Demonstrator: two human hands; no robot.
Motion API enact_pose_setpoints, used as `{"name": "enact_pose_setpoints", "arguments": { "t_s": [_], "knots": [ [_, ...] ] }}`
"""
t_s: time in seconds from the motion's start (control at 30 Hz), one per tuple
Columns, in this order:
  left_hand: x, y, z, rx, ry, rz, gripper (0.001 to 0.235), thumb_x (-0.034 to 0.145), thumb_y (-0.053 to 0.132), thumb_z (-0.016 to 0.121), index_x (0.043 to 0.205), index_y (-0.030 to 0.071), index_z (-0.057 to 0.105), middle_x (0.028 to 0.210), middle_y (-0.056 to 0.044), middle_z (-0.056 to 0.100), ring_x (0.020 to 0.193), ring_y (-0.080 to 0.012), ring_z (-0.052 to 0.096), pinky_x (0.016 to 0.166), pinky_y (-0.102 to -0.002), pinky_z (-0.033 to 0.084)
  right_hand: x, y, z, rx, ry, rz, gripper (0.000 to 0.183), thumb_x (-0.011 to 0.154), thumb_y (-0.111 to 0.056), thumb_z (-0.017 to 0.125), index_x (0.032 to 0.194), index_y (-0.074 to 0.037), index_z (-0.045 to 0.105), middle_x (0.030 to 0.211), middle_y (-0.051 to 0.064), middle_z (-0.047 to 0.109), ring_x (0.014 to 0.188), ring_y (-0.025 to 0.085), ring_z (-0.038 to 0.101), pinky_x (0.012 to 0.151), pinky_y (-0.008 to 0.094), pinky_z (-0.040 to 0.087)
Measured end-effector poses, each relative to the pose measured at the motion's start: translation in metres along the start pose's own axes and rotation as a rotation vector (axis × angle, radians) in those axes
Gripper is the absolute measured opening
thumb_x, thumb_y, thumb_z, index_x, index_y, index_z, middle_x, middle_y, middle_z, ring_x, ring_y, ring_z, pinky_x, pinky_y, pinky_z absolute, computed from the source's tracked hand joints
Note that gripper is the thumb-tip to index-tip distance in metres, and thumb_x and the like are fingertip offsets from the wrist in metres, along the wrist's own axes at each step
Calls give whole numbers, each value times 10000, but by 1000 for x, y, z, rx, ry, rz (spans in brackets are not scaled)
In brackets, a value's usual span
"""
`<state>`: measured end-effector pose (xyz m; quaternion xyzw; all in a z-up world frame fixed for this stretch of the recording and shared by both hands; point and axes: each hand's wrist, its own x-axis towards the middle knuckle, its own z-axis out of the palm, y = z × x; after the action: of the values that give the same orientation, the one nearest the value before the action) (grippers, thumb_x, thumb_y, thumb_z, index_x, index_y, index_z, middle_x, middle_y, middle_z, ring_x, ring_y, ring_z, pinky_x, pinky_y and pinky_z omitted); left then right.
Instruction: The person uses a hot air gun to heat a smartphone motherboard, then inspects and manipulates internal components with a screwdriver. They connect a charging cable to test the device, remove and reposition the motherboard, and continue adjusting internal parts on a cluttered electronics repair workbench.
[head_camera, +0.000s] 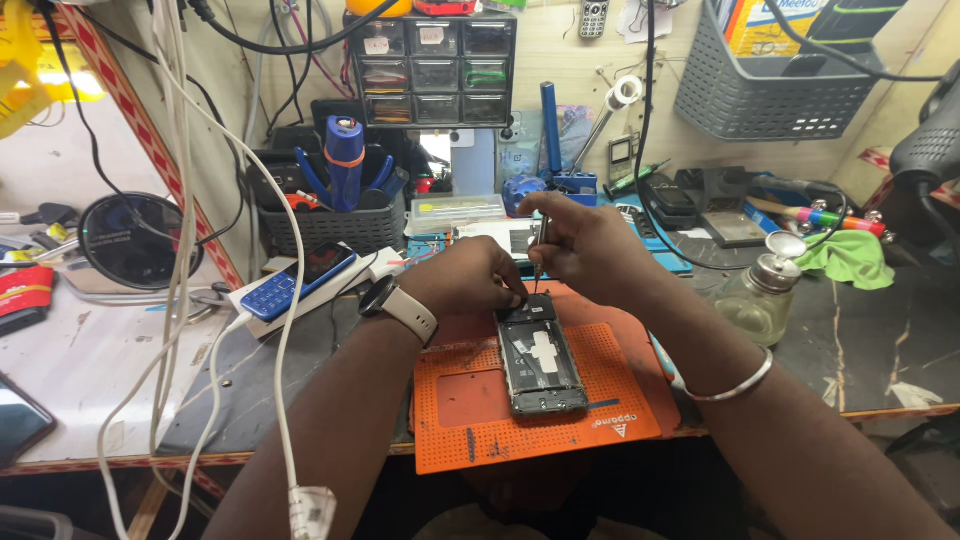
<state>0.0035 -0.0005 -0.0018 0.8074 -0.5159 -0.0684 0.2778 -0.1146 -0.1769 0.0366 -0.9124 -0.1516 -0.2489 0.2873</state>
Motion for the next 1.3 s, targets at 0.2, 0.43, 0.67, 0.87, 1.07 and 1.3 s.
{"name": "enact_pose_setpoints", "arguments": {
  "t_s": [0.2, 0.43, 0.67, 0.87, 1.07, 1.3],
  "knots": [
    [1, -1, 0, 15, -5, 15, 200, 754, 155, 795, 944, 101, 831, 896, -102, 801, 830, -210, 762, 810, -339, 592, -3, 0, 2, -56, -53, 34, 544, 885, -108, 765, 1363, -140, 509, 628, 52, 598, 553, 168, 563, 552, 356, 472],
    [-3, -4, 0, -42, -4, -4, 221, 765, 169, 777, 976, 136, 837, 909, -101, 810, 833, -210, 770, 818, -342, 594, -5, 9, 10, 4, -12, -16, 506, 885, -67, 772, 1317, -118, 513, 648, -2, 604, 568, 109, 562, 538, 315, 464],
    [-2, -8, 3, 159, 99, 189, 226, 795, 282, 779, 964, 139, 825, 879, -123, 775, 819, -271, 737, 774, -402, 562, -3, 14, 2, 4, 287, 42, 488, 931, -100, 788, 1345, -72, 530, 785, 87, 721, 696, 128, 704, 603, 288, 562],
    [-2, 0, 6, 174, 177, 290, 197, 768, 272, 804, 860, 98, 794, 853, -91, 748, 791, -251, 720, 737, -382, 565, -3, 17, 3, 144, 303, 89, 483, 995, -34, 668, 1420, -3, 442, 974, 132, 743, 868, 161, 753, 748, 311, 627],
    [-8, 6, 4, 139, 173, 238, 205, 764, 275, 814, 827, 85, 769, 857, -81, 750, 782, -240, 729, 735, -368, 575, -3, 16, 8, 116, 295, 100, 517, 989, -33, 664, 1444, 8, 421, 986, 142, 744, 866, 173, 741, 751, 313, 604],
    [-9, 8, 4, 124, 161, 240, 299, 732, 352, 844, 802, 75, 757, 824, -81, 737, 751, -246, 721, 697, -375, 561, -2, 19, 7, 29, 282, 164, 535, 989, -74, 699, 1446, 0, 431, 970, 146, 742, 871, 177, 739, 754, 311, 584]
  ]
}}
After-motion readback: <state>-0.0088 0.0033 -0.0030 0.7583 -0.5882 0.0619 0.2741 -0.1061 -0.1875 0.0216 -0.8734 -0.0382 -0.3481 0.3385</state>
